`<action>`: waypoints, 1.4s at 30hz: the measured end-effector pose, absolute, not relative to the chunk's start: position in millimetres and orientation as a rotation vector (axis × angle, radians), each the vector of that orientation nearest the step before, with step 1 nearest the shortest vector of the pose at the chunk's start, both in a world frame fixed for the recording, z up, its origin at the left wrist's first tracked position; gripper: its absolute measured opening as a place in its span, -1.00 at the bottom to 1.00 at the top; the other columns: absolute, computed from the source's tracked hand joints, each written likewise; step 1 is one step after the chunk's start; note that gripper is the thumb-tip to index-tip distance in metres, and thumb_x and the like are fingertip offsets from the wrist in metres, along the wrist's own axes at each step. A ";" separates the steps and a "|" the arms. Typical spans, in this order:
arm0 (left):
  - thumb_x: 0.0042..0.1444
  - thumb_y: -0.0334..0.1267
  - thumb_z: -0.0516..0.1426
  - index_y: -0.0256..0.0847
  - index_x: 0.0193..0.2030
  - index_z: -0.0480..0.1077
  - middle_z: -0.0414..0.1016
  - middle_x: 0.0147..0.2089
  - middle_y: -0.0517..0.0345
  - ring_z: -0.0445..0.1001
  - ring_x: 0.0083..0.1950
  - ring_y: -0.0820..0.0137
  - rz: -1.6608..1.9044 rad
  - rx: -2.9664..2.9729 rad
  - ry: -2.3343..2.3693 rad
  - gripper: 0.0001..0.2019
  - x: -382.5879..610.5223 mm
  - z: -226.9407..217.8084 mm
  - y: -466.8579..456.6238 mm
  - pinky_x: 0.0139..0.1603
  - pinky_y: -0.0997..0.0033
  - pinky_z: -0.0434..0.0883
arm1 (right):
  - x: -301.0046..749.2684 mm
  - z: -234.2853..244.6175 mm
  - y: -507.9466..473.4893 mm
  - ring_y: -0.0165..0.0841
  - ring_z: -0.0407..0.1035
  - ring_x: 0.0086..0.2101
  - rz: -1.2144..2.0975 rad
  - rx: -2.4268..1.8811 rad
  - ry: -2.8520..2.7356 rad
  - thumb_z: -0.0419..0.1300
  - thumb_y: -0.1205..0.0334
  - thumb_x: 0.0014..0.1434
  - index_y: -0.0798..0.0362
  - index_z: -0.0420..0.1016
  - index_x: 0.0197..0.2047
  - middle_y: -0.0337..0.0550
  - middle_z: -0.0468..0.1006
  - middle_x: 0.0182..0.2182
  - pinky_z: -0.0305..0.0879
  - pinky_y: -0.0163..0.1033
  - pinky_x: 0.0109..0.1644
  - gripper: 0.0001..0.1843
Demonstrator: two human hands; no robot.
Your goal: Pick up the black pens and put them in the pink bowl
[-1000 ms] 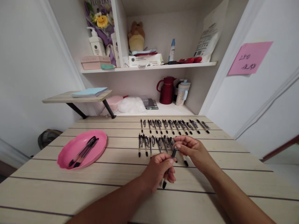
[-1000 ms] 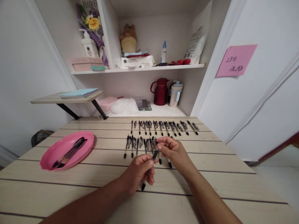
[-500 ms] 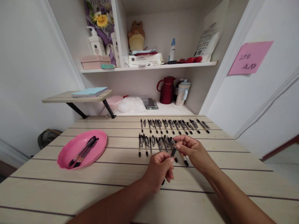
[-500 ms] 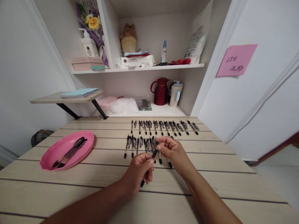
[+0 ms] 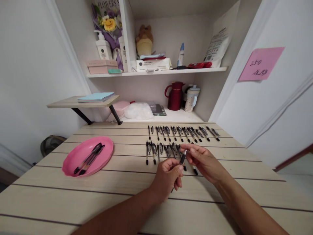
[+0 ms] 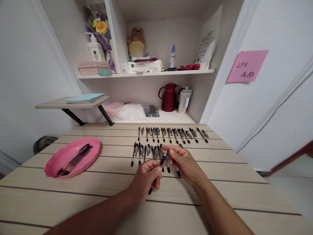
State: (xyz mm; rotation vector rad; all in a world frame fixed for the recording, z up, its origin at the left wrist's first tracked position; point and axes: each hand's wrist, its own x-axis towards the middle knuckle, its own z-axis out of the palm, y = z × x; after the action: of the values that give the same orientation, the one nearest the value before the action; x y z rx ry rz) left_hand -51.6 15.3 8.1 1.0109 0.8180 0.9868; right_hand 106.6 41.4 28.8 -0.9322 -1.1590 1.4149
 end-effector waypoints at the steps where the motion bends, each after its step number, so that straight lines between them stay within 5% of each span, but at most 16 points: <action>1: -0.09 -0.14 0.16 -0.27 -0.38 0.29 0.30 -0.58 0.32 0.22 -0.72 0.64 0.976 1.012 0.813 -0.76 -51.5 7.8 15.2 -0.75 0.64 0.08 | 106.3 28.1 41.5 -0.51 0.10 -0.59 1.421 -0.940 -1.162 0.27 0.04 -0.08 0.07 0.52 -0.21 -0.22 0.41 -0.56 0.01 -0.34 -0.52 -0.63; 9: -0.09 -0.15 0.15 -0.27 -0.37 0.30 0.30 -0.58 0.32 0.19 -0.74 0.66 0.987 1.038 0.821 -0.78 -50.1 6.0 15.8 -0.77 0.65 0.05 | 100.6 23.5 42.9 -0.55 0.03 -0.62 1.348 -0.894 -1.212 0.30 0.09 -0.10 0.07 0.43 -0.49 -0.24 0.40 -0.53 -0.04 -0.36 -0.56 -0.77; 15: -0.09 -0.12 0.16 -0.27 -0.35 0.30 0.30 -0.58 0.32 0.19 -0.73 0.66 0.972 1.028 0.812 -0.74 -51.2 5.4 16.3 -0.76 0.64 0.04 | 103.6 26.7 40.1 -0.54 0.10 -0.58 1.458 -0.897 -1.144 0.31 0.10 -0.13 0.05 0.49 -0.25 -0.16 0.47 -0.38 0.04 -0.35 -0.53 -0.66; 19: -0.08 -0.13 0.16 -0.27 -0.35 0.30 0.31 -0.57 0.31 0.18 -0.74 0.66 0.971 1.040 0.795 -0.76 -51.2 4.0 16.7 -0.76 0.63 0.04 | 103.2 25.0 41.4 -0.57 0.06 -0.62 1.440 -0.916 -1.121 0.35 0.20 -0.17 0.07 0.51 -0.38 -0.27 0.36 -0.55 -0.05 -0.38 -0.57 -0.77; 30: -0.07 -0.16 0.16 -0.28 -0.38 0.30 0.29 -0.60 0.32 0.20 -0.73 0.65 0.942 1.103 0.797 -0.78 -52.4 2.3 16.2 -0.76 0.65 0.07 | 103.3 23.7 42.0 -0.56 0.07 -0.60 1.455 -0.846 -1.213 0.37 0.14 -0.21 0.08 0.36 -0.52 -0.25 0.37 -0.47 -0.04 -0.38 -0.56 -0.72; 36: -0.07 -0.14 0.16 -0.28 -0.36 0.32 0.31 -0.59 0.31 0.21 -0.72 0.65 0.959 1.080 0.797 -0.77 -53.3 1.3 18.1 -0.74 0.64 0.07 | 104.2 28.9 38.9 -0.53 0.14 -0.55 1.512 -0.869 -1.230 0.29 0.06 -0.11 0.05 0.45 -0.27 -0.10 0.45 -0.23 0.08 -0.34 -0.49 -0.66; 42: -0.09 -0.13 0.17 -0.27 -0.37 0.31 0.31 -0.60 0.32 0.20 -0.73 0.64 0.963 1.083 0.807 -0.76 -53.8 2.2 18.0 -0.75 0.62 0.06 | 103.3 27.4 40.8 -0.56 0.04 -0.61 1.431 -0.849 -1.219 0.35 0.14 -0.19 0.07 0.41 -0.48 -0.22 0.43 -0.42 -0.05 -0.37 -0.55 -0.75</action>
State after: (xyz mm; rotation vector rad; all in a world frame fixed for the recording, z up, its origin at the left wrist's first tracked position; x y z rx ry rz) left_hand -53.8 18.0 2.2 1.0833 0.8070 0.9634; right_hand 103.3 40.8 27.4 -0.8485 -1.2191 1.4311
